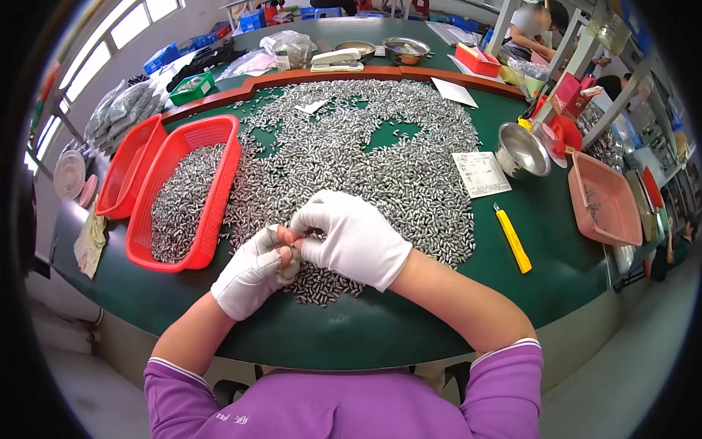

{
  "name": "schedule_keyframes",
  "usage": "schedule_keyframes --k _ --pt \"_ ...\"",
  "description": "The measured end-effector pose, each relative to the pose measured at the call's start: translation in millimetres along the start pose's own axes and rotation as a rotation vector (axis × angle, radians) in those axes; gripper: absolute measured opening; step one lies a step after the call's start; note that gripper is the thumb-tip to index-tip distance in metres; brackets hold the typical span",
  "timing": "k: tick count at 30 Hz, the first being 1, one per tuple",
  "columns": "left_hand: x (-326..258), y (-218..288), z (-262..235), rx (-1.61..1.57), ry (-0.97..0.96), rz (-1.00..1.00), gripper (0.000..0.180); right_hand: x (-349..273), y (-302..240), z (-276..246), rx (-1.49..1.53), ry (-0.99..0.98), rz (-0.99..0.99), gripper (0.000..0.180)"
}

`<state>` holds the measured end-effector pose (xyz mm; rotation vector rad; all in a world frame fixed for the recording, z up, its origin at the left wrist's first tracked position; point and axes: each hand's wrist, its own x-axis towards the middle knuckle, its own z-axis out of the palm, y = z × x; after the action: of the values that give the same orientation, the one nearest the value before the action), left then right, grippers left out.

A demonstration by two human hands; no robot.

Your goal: Sorting and inspecting small metal hardware pins at a manufacturing workbench.

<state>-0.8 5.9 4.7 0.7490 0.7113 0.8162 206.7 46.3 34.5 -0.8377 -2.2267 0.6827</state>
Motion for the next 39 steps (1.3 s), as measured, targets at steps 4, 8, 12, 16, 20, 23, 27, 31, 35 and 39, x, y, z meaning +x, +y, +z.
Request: schedule_keyframes --k 4,8,12,16,20,23,27,31,35,39 --pt "-1.8 1.0 -1.6 0.084 0.066 -0.017 0.023 0.2 -0.5 3.2 0.146 -0.016 0.064 0.013" --pt "-2.6 2.8 2.3 0.026 0.064 -0.003 0.021 -2.0 12.0 0.6 -0.338 -0.011 0.074 0.02" --pt "-2.9 2.2 5.0 0.006 0.045 0.029 0.019 -6.1 33.4 8.2 -0.486 -0.106 0.143 0.018" --pt "-1.8 -0.2 0.5 -0.02 0.019 0.044 0.021 -4.6 27.2 11.8 -0.558 -0.102 0.126 0.011" --pt "-1.0 -0.5 0.8 -0.04 0.004 0.043 0.022 -2.8 21.8 7.4 -0.414 0.036 0.07 0.01" --pt "-1.5 -0.3 -1.1 -0.046 0.023 0.014 0.021 1.9 0.9 0.0 -0.067 0.125 -0.014 0.015" --pt "-0.8 -2.6 0.6 -0.043 0.032 0.016 0.022 -0.2 -4.2 5.1 -0.031 0.089 -0.105 0.019" --pt "-1.8 -2.4 -1.4 0.045 0.056 0.024 0.023 -1.3 -7.6 4.5 -0.123 0.121 -0.112 0.012" --pt "-0.7 -2.6 -2.2 0.091 0.074 0.051 0.022 -0.4 -11.8 3.9 -0.272 0.156 -0.134 0.011" --pt "-1.4 -1.8 -1.7 -0.016 0.033 0.066 0.022 0.2 -10.4 1.4 -0.239 0.206 -0.198 0.013"
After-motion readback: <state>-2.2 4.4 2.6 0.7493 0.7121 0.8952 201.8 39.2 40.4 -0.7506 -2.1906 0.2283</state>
